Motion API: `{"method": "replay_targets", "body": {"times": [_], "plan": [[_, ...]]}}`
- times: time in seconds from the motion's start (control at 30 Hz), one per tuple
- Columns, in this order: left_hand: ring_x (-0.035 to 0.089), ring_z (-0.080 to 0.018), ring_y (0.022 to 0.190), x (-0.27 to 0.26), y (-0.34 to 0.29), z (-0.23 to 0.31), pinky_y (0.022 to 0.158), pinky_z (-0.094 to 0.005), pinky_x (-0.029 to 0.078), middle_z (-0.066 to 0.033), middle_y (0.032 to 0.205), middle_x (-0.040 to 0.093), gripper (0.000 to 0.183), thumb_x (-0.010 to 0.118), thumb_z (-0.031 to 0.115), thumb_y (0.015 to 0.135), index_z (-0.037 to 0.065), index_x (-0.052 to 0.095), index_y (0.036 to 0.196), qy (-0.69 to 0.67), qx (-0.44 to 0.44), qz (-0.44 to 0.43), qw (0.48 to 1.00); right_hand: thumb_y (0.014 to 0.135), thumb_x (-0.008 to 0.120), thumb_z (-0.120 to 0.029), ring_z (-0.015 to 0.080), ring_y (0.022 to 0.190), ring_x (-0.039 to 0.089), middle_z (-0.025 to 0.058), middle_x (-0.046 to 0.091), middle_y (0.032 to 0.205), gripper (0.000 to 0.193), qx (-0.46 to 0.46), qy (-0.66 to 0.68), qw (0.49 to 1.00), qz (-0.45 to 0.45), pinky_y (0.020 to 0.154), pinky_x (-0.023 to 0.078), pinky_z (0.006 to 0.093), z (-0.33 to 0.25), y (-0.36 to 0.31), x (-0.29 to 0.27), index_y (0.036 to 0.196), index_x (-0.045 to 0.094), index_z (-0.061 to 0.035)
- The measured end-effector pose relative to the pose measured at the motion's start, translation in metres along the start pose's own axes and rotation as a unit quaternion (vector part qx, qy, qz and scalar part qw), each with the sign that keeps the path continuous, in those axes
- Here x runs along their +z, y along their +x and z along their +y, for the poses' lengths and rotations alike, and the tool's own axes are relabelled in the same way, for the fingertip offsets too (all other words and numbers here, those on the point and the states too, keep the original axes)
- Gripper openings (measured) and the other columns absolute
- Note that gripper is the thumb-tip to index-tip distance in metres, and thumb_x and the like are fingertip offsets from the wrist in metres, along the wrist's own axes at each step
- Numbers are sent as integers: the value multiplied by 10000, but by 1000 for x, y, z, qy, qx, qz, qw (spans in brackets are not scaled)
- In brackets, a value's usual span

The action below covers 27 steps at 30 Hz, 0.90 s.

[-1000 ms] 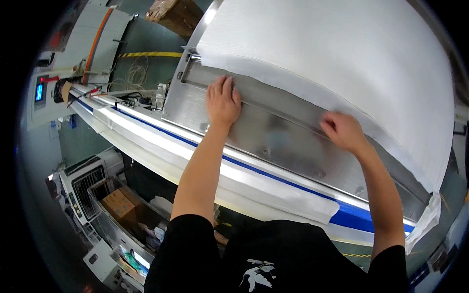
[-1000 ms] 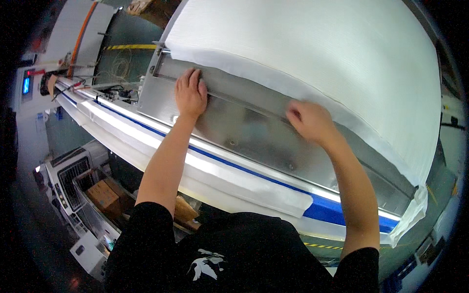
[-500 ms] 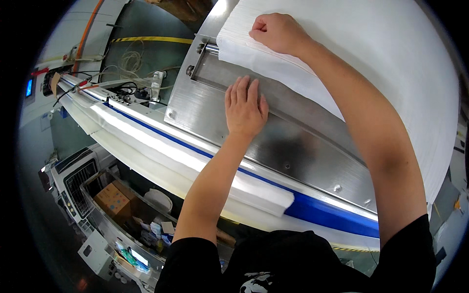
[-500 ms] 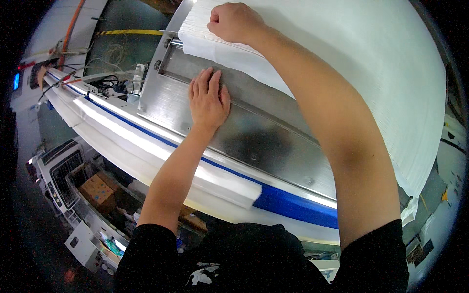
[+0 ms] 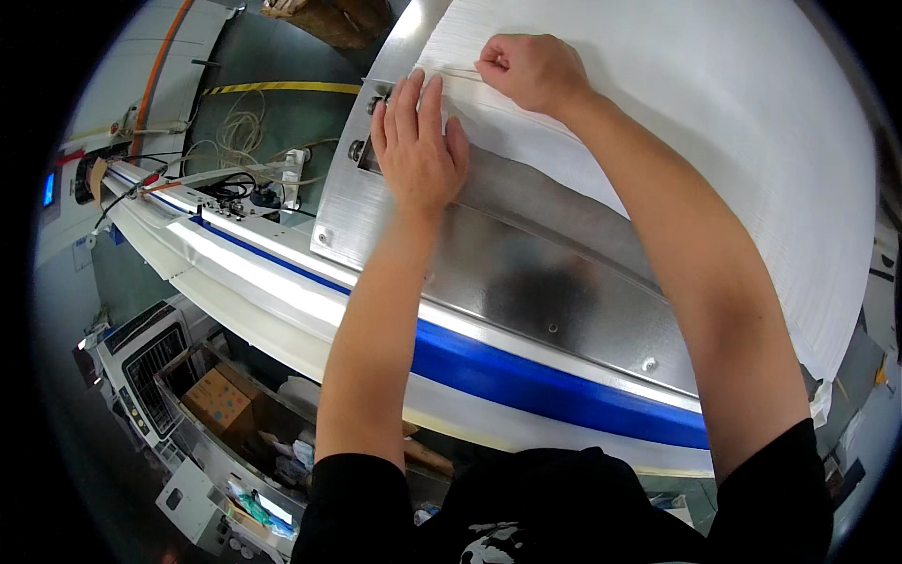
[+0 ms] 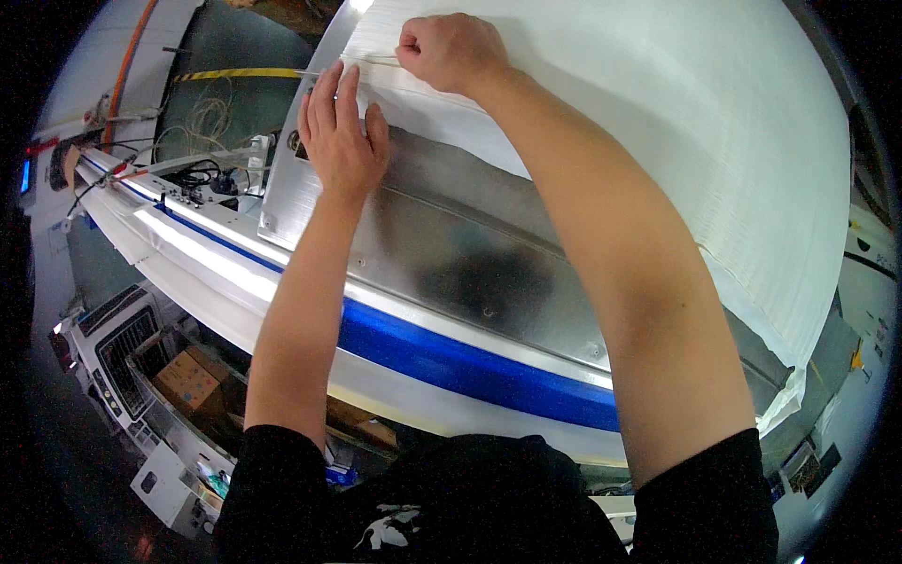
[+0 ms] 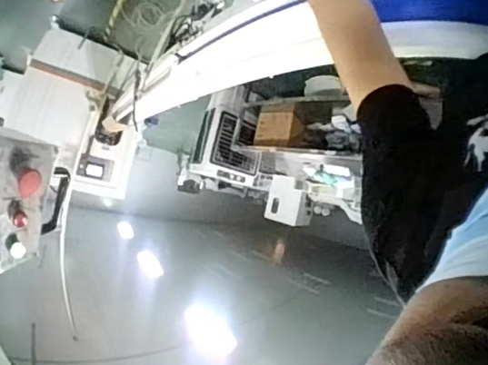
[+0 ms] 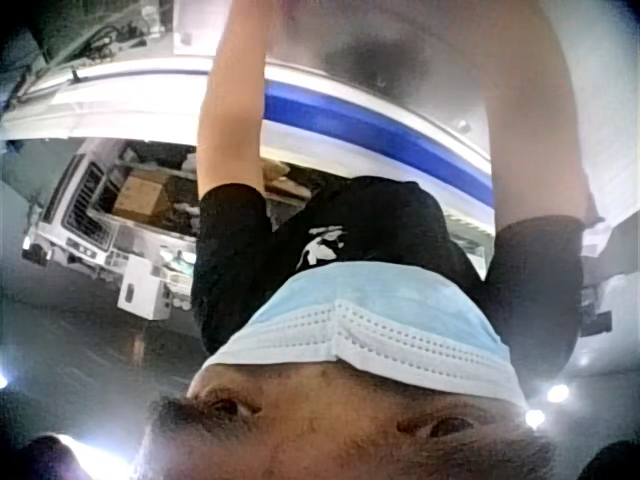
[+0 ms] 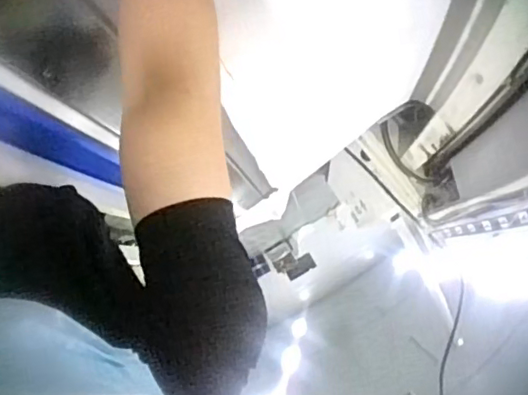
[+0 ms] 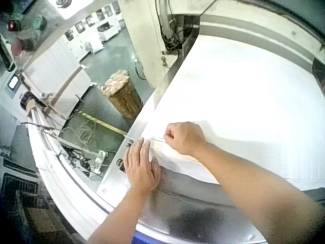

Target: The person repeatedly feeds individual white paper sheets into a machine's input slot, aligning and inserting each sheet by hand. The person also briefly adjusts the head-mounted camera strap during the task.

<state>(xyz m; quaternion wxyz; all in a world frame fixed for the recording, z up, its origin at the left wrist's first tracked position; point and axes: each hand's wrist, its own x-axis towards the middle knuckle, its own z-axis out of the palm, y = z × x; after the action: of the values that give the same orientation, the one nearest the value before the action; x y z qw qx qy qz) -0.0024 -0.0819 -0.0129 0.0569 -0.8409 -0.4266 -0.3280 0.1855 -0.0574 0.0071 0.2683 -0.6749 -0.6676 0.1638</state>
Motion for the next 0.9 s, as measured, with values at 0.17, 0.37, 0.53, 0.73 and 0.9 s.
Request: {"method": "replay_targets", "body": {"times": [0.17, 0.37, 0.53, 0.73, 0.9], "plan": [[454, -251, 1219, 7, 7, -18, 1030, -424, 295, -70, 1316, 487, 419, 512, 183, 833, 120, 500, 1247, 40, 60, -68, 995, 771, 571, -321, 268, 711, 642, 46, 672, 742, 176, 3, -3, 1000, -1, 672, 513, 398, 1, 2, -1, 804, 669, -178], [477, -245, 1180, 4, 1, -21, 993, -412, 322, -55, 1231, 535, 431, 553, 189, 794, 139, 514, 1221, 23, 57, -62, 996, 761, 579, -320, 262, 714, 643, 41, 674, 746, 180, 7, -5, 1000, -1, 674, 515, 390, 3, 2, -3, 801, 673, -171], [489, -253, 1140, 8, 3, -17, 961, -412, 339, -54, 1173, 549, 386, 569, 194, 785, 148, 536, 1167, 11, 35, -45, 998, 769, 621, -312, 198, 689, 644, 36, 681, 747, 211, 20, 5, 1000, -18, 661, 509, 326, 3, 4, -4, 845, 683, -125], [501, -250, 1108, 12, 7, -16, 946, -414, 344, -46, 1154, 551, 371, 594, 203, 751, 158, 561, 1118, 30, 38, -47, 998, 773, 620, -322, 200, 696, 645, 38, 683, 757, 223, 32, 7, 999, -25, 662, 510, 325, 1, 2, -5, 859, 682, -126], [508, -232, 1106, -1, 5, -17, 939, -416, 355, -27, 1150, 552, 306, 610, 206, 709, 164, 577, 1010, 51, 33, -81, 995, 768, 584, -315, 274, 739, 642, 54, 676, 776, 192, 16, 31, 999, -16, 682, 514, 397, -2, 2, -7, 841, 676, -164]]}}
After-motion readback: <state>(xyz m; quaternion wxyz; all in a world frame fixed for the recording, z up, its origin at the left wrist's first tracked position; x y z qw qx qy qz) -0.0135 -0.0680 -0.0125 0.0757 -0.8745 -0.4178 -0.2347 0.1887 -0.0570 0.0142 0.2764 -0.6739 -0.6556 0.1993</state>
